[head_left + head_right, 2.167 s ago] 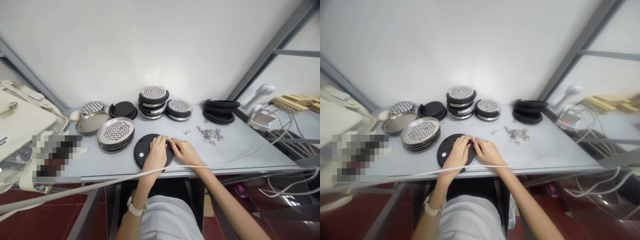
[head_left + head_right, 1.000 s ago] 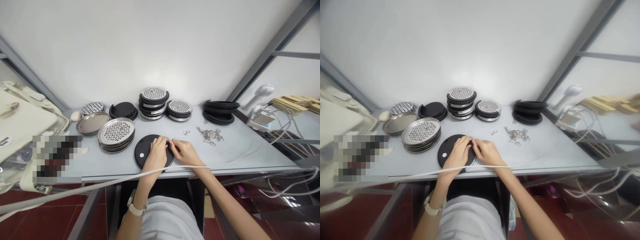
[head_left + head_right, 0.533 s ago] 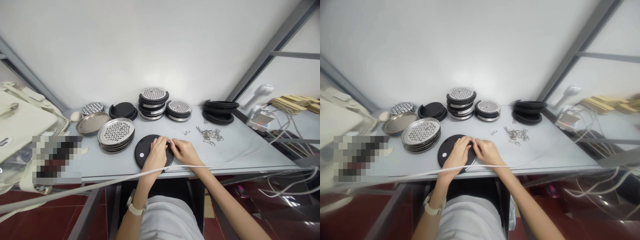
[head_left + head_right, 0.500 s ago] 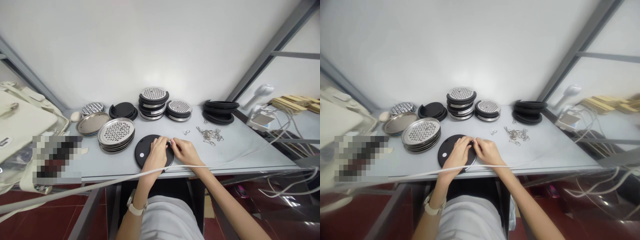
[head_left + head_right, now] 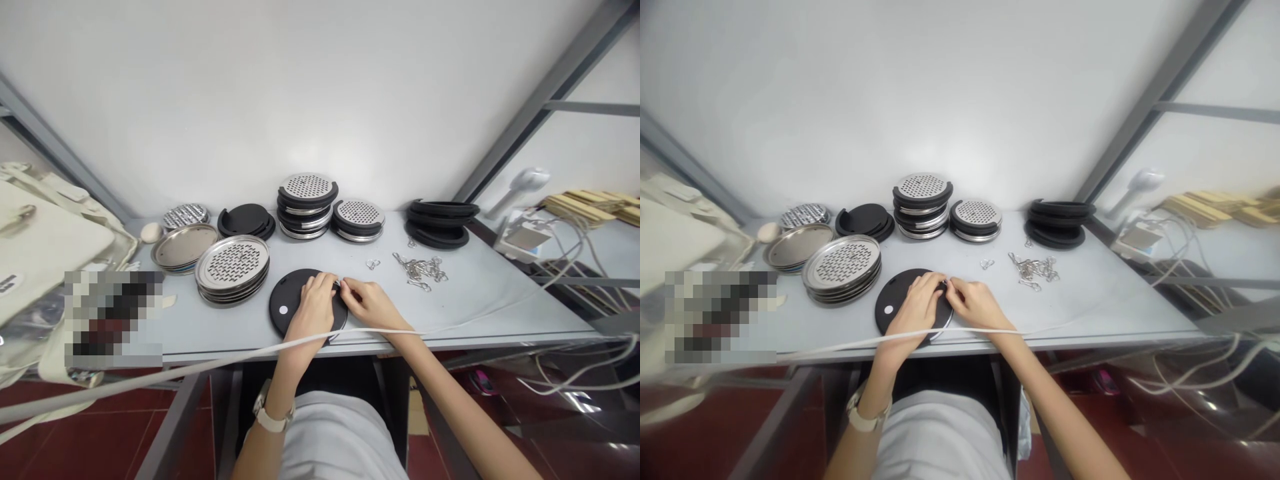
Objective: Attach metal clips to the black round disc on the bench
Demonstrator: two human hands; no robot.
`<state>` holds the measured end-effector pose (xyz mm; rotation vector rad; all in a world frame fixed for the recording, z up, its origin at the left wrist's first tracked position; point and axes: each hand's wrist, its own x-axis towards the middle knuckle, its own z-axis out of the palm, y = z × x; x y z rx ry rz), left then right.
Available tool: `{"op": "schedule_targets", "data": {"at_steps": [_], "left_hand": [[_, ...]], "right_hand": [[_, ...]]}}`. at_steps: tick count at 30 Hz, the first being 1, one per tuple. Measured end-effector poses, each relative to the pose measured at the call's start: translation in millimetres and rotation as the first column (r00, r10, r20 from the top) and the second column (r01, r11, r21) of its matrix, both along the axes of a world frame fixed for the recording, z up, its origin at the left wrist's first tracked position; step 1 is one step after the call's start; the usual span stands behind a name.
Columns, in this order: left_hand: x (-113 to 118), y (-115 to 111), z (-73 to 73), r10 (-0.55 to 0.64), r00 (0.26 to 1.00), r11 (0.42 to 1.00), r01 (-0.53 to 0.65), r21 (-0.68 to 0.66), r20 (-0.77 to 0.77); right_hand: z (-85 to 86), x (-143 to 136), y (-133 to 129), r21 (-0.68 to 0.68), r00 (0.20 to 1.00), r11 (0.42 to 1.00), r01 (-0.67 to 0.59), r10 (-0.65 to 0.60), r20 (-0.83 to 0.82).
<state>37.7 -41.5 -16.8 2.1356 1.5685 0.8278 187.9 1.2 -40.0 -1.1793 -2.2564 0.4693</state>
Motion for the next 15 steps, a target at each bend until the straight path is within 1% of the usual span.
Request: {"op": "schedule_targets", "data": {"at_steps": [6,15], "left_hand": [[-0.4,0.4,-0.4,-0.009,1.000,1.000,0.009,0.000,0.028],[-0.8,2.0,-1.3,-0.009,0.999,1.000,0.009,-0.005,0.046]], "right_hand": [[0.4,-1.2,-1.7,0.016,1.000,1.000,0.015,-0.015,-0.004],[2.6,-1.9,-3.3,0.005,1.000,1.000,0.021,-0.021,-0.008]]}}
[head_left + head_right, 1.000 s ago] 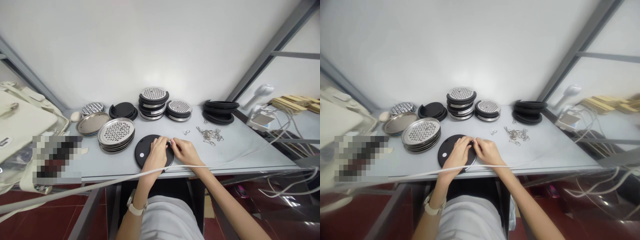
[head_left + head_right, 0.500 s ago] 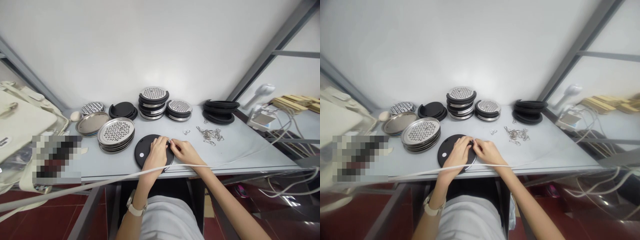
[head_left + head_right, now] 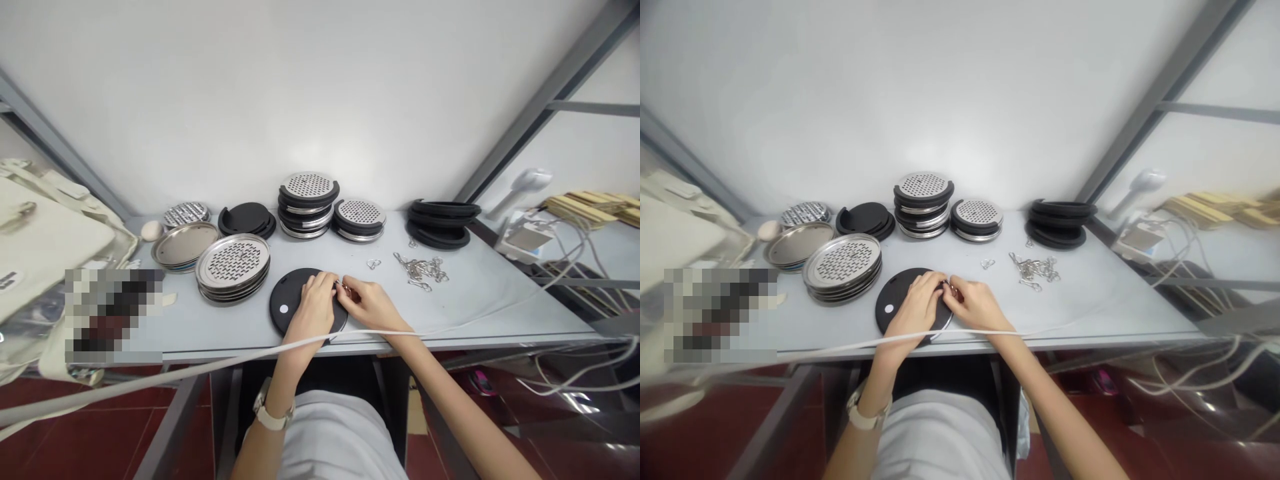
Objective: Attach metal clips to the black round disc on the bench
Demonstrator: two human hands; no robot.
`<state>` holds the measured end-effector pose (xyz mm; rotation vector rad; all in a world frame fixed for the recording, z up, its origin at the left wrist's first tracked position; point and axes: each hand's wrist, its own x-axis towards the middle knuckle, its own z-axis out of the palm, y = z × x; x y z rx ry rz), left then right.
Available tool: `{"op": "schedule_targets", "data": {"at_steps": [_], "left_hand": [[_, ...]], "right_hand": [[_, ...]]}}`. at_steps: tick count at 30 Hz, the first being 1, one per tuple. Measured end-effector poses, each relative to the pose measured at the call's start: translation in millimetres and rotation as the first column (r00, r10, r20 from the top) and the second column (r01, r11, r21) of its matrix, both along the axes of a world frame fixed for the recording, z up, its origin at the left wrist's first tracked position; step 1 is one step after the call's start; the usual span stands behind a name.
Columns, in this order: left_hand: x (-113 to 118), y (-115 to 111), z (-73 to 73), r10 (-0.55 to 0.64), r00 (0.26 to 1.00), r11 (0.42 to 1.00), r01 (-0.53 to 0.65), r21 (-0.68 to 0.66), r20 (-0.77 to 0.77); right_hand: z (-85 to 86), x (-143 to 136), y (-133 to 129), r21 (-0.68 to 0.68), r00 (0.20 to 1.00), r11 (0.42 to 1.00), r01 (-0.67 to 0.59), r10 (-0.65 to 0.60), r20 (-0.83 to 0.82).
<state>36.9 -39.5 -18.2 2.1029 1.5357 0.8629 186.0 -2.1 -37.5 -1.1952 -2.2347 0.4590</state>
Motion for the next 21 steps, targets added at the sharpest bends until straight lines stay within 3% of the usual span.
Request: {"op": "schedule_targets", "data": {"at_steps": [21], "left_hand": [[0.4,1.5,-4.5,0.015,0.998,1.000,-0.016,0.014,0.056]], "right_hand": [[-0.8,0.7,1.1,0.008,0.998,1.000,0.021,-0.022,0.057]]}}
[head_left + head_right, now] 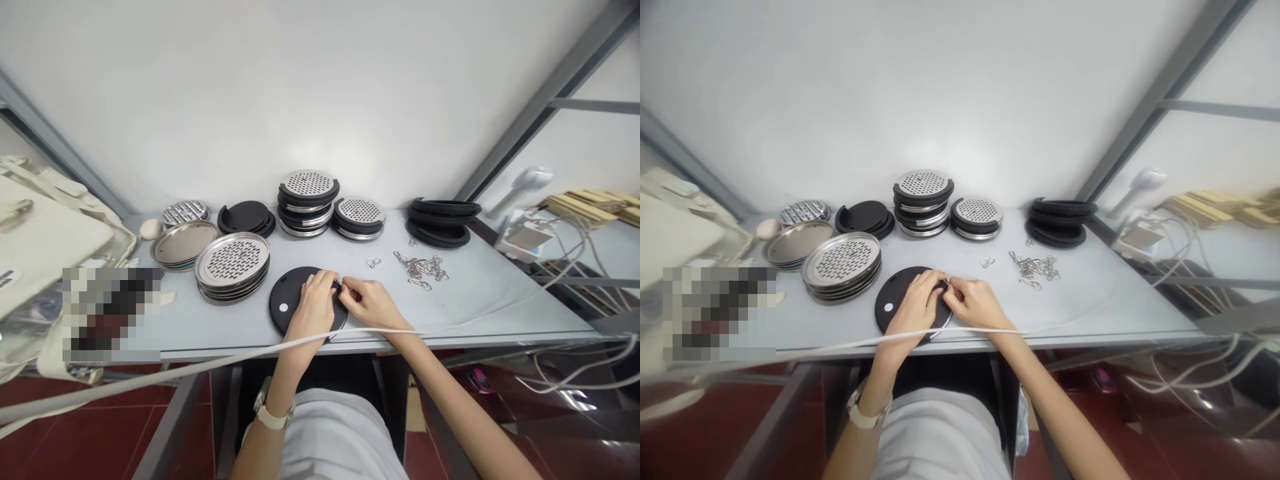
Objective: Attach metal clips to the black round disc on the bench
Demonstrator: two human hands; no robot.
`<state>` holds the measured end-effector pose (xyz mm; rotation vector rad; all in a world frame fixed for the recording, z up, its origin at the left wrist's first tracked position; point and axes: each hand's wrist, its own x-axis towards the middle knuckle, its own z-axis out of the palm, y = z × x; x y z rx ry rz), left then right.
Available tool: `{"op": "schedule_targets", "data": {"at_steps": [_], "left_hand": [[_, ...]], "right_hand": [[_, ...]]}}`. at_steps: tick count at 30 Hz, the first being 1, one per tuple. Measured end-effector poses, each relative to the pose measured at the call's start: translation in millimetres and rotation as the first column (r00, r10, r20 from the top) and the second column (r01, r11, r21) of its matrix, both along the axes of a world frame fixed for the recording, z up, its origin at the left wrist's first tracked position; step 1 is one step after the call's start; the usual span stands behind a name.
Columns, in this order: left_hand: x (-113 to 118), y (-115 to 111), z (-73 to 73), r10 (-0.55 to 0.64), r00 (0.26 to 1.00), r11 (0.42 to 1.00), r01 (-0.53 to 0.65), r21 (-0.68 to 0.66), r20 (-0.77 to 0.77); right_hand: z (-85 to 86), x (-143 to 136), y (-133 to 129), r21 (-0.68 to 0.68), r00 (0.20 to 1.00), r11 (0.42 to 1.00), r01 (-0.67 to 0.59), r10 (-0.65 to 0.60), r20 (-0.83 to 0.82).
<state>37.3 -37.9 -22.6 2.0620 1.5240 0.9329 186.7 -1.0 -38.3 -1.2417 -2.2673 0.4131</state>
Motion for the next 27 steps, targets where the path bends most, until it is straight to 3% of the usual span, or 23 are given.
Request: {"op": "schedule_targets", "data": {"at_steps": [8,27], "left_hand": [[-0.3,1.4,-3.0,-0.002,1.000,1.000,0.001,0.022,0.014],[-3.0,-1.5,5.9,-0.047,0.996,0.998,0.043,0.046,0.070]], "right_hand": [[0.3,0.5,-0.8,-0.011,1.000,1.000,-0.006,0.006,0.005],[3.3,-0.8,-3.4,0.000,1.000,1.000,0.018,-0.018,0.015]]}}
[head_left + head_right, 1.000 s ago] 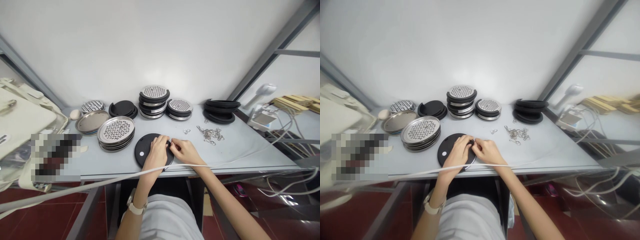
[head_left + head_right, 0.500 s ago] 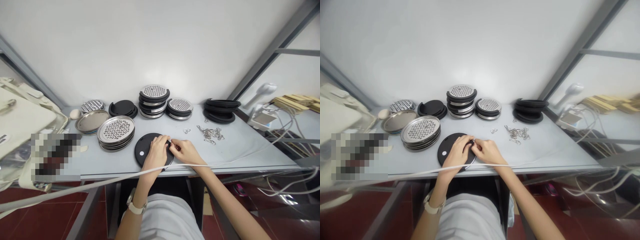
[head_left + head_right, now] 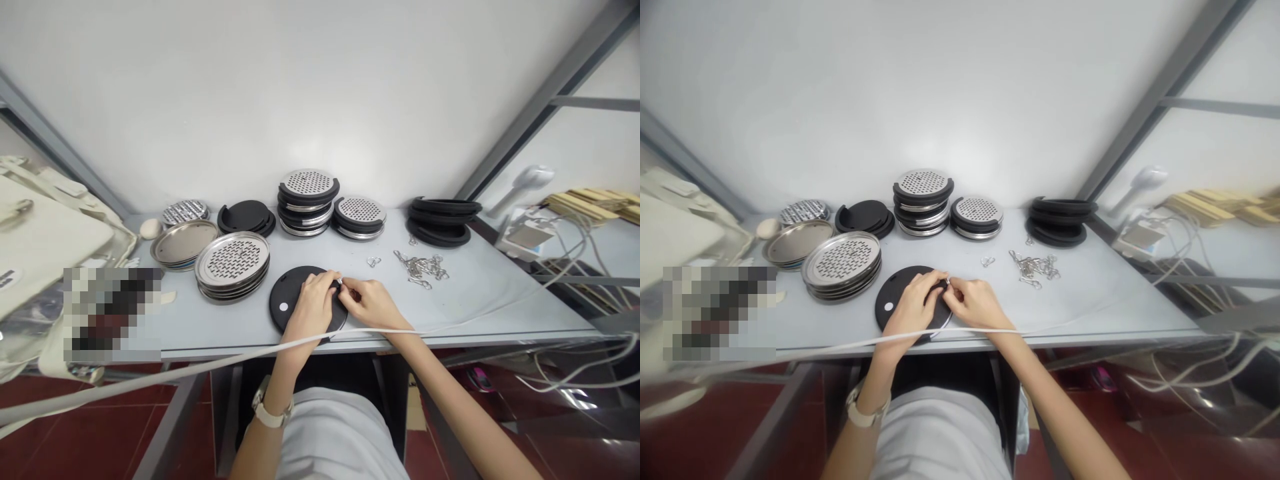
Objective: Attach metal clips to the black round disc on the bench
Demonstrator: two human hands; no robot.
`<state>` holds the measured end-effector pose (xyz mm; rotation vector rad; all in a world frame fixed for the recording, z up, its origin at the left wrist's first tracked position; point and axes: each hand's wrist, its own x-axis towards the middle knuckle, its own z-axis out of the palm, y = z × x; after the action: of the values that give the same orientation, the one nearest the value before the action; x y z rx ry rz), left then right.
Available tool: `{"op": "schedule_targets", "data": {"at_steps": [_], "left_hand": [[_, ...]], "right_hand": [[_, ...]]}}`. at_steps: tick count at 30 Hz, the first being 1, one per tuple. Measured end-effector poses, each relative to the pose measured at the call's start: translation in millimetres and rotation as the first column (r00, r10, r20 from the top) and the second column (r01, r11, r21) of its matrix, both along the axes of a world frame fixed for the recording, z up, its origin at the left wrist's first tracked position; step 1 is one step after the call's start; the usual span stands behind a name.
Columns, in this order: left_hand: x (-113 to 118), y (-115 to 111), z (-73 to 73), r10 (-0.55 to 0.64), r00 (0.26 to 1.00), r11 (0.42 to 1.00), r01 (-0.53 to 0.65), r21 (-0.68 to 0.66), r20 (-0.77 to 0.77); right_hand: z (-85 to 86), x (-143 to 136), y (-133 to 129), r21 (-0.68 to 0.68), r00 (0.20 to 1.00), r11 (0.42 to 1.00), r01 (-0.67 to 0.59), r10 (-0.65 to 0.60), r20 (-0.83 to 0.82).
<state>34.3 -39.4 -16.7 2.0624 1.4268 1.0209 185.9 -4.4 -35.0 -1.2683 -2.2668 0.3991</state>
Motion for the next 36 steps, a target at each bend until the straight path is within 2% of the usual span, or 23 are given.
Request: {"op": "schedule_targets", "data": {"at_steps": [12,36], "left_hand": [[-1.3,-0.3,2.2,-0.017,1.000,1.000,0.017,0.002,0.004],[-0.5,-0.2,0.0,-0.011,1.000,0.999,0.012,-0.034,0.024]], "right_hand": [[-1.2,-0.1,0.5,-0.007,1.000,1.000,-0.014,0.014,-0.012],[-2.0,-0.4,0.2,0.078,0.998,0.995,-0.057,0.058,-0.013]]}}
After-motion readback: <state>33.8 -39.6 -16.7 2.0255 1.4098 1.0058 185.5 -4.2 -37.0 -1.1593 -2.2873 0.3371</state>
